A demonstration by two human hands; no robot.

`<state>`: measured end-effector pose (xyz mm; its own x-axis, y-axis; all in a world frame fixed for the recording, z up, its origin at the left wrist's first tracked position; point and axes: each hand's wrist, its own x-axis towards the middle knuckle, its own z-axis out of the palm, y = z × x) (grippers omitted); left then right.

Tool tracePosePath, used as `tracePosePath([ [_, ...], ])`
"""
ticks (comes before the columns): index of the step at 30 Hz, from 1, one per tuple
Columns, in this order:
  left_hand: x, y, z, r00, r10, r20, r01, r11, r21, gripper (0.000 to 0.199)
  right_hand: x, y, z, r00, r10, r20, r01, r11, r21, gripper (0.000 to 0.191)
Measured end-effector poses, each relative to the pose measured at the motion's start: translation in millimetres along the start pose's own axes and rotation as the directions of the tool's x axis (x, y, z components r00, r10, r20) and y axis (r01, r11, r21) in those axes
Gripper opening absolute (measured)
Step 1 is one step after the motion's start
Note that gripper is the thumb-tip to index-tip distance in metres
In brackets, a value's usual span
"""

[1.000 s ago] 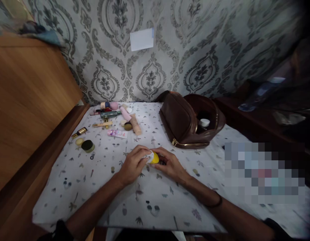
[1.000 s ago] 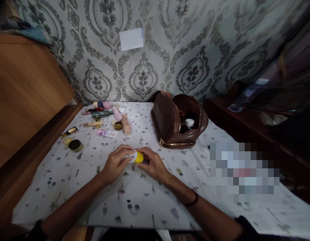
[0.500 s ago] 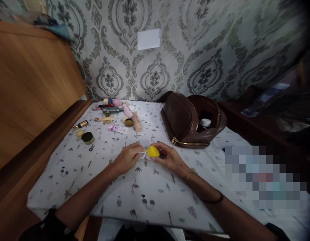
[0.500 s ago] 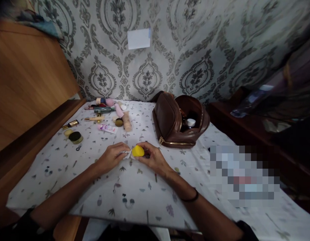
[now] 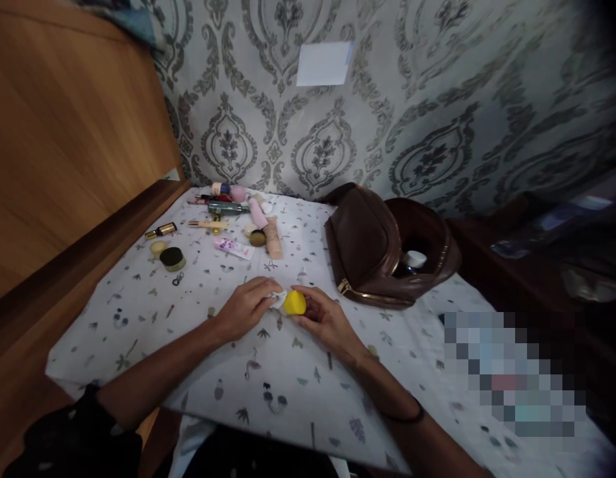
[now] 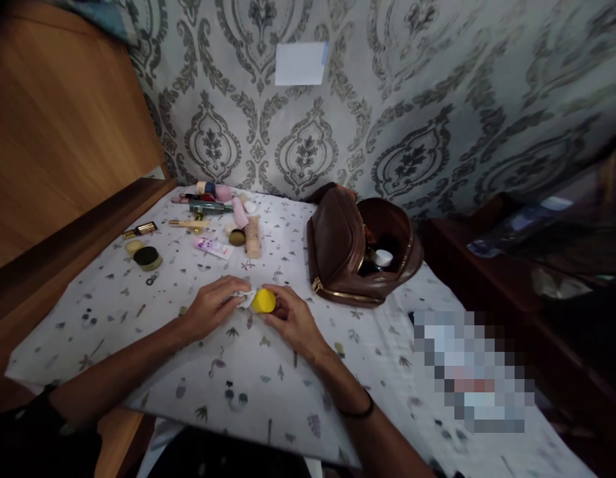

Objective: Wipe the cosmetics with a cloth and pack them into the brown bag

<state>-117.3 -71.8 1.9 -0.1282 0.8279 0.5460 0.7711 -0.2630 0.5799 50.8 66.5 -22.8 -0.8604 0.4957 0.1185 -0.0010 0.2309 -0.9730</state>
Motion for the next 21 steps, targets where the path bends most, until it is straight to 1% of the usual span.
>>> tracePosePath([
  [3, 0, 4, 2.4, 0.996, 0.08, -0.037, -0.081, 0.997, -0.014, 0.021, 1, -2, 1, 1.0, 0.028, -0.002, -0.028, 1.0, 0.012, 0.051],
  [6, 0, 3, 4.8, 0.992, 0.126, 0.0, -0.126, 0.992, 0.009, 0.021, 1, -4, 2, 0.999, 0.043, -0.007, -0.043, 0.999, 0.018, 0.049],
  [8, 0, 0, 4.9, 0.995, 0.096, 0.034, -0.097, 0.995, 0.028, 0.021, 0, -5, 2, 0.999, 0.052, -0.015, -0.052, 0.998, 0.044, 0.048],
  [12, 2, -9, 0.5, 0.996, -0.05, 0.079, 0.046, 0.998, 0.051, 0.019, 0, -2, 4, 0.997, 0.072, -0.021, -0.069, 0.99, 0.126, 0.052],
  [14, 3, -12, -2.2, 0.992, -0.098, 0.085, 0.095, 0.995, 0.043, 0.019, 2, -1, 6, 0.996, 0.09, -0.025, -0.085, 0.983, 0.165, 0.053],
  [16, 5, -15, -4.3, 0.99, -0.121, 0.074, 0.119, 0.993, 0.026, 0.019, 5, -1, 9, 0.994, 0.104, -0.033, -0.097, 0.979, 0.179, 0.053],
  [18, 6, -15, -5.3, 0.99, -0.129, 0.057, 0.128, 0.992, 0.014, 0.018, 10, -4, 11, 0.994, 0.107, -0.03, -0.102, 0.984, 0.149, 0.048],
  [21, 6, -11, -5.8, 0.995, -0.094, 0.032, 0.093, 0.995, 0.026, 0.018, 18, -10, 13, 0.996, 0.078, -0.037, -0.079, 0.997, -0.017, 0.043],
])
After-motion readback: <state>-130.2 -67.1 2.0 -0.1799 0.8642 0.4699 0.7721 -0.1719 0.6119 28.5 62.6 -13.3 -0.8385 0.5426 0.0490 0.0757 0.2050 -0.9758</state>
